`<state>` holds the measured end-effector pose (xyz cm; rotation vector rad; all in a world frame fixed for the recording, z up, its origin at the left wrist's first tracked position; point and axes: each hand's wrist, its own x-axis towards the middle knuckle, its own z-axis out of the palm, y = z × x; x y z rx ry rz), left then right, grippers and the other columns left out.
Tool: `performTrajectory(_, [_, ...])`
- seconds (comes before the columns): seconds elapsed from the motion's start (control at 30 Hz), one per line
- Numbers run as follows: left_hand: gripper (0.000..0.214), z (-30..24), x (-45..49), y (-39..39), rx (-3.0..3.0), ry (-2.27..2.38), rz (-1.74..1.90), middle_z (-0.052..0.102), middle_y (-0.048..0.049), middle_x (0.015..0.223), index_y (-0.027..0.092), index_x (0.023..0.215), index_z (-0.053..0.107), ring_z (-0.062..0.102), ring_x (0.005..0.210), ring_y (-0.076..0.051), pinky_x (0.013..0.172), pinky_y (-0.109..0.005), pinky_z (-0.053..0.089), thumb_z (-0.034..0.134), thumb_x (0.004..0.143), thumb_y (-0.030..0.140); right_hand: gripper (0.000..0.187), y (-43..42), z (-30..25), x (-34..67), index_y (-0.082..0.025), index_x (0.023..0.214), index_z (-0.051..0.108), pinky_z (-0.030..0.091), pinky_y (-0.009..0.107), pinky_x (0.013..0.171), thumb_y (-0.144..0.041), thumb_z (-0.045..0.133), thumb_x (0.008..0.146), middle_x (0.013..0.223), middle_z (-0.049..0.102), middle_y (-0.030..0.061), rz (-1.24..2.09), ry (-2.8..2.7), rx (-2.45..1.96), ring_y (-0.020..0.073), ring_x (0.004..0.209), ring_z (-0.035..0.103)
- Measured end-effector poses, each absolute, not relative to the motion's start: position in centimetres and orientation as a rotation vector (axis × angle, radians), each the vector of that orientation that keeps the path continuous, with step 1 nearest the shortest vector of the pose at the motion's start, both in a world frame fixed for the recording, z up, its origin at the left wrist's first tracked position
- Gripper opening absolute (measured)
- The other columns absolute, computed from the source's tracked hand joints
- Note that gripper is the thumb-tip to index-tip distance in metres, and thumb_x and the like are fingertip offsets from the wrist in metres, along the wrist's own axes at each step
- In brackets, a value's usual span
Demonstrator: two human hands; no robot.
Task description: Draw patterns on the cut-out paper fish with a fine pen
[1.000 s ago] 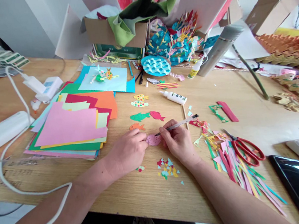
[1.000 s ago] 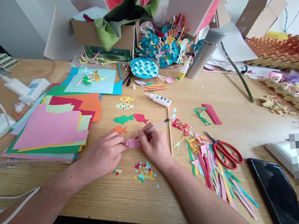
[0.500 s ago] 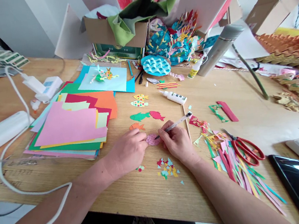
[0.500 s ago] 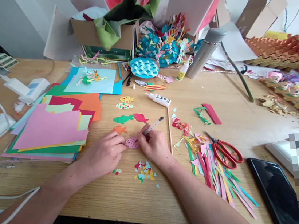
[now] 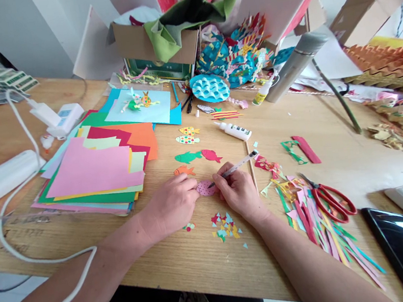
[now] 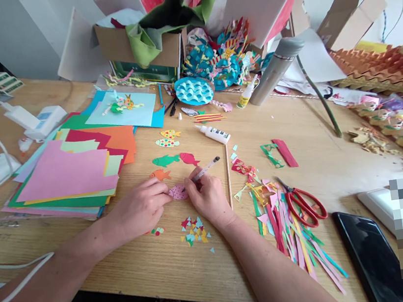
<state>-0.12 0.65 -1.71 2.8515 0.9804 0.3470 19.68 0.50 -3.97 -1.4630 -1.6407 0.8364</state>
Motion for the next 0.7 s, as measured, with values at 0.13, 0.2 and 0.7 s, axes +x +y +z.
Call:
performTrajectory(0.13, [0.029, -1.78, -0.11, 0.62, 2.868, 0.971, 0.371, 0.062, -0.0058, 0.079, 0.012, 0.084, 0.073, 0.052, 0.082, -0.022, 0.077, -0.035, 0.050, 0.048, 0.085, -0.002, 0.022, 0.49, -4.04, 19.67, -0.022, 0.073, 0.049, 0.031, 0.025, 0.044, -0.037, 0.052, 0.090, 0.048, 0.050, -0.0038, 0.829, -1.634, -1.468, 0.0127, 0.040, 0.047])
performTrajectory(0.2, [0.029, -1.79, -0.10, 0.61, 2.873, 0.968, 0.373, 0.061, -0.0057, 0.079, 0.012, 0.086, 0.074, 0.052, 0.081, -0.022, 0.077, -0.035, 0.050, 0.048, 0.085, -0.002, 0.023, 0.49, -4.02, 19.64, -0.022, 0.074, 0.050, 0.031, 0.025, 0.044, -0.038, 0.052, 0.090, 0.048, 0.050, -0.0039, 0.836, -1.632, -1.464, 0.0127, 0.040, 0.047])
performTrajectory(0.7, [0.031, -1.72, -0.11, 0.60, 2.853, 0.969, 0.400, 0.062, -0.0059, 0.080, 0.013, 0.082, 0.072, 0.052, 0.081, -0.021, 0.078, -0.034, 0.051, 0.045, 0.084, -0.002, 0.021, 0.52, -3.87, 19.57, -0.022, 0.072, 0.049, 0.030, 0.025, 0.044, -0.035, 0.052, 0.089, 0.046, 0.047, -0.0052, 0.820, -1.632, -1.487, 0.0122, 0.040, 0.046])
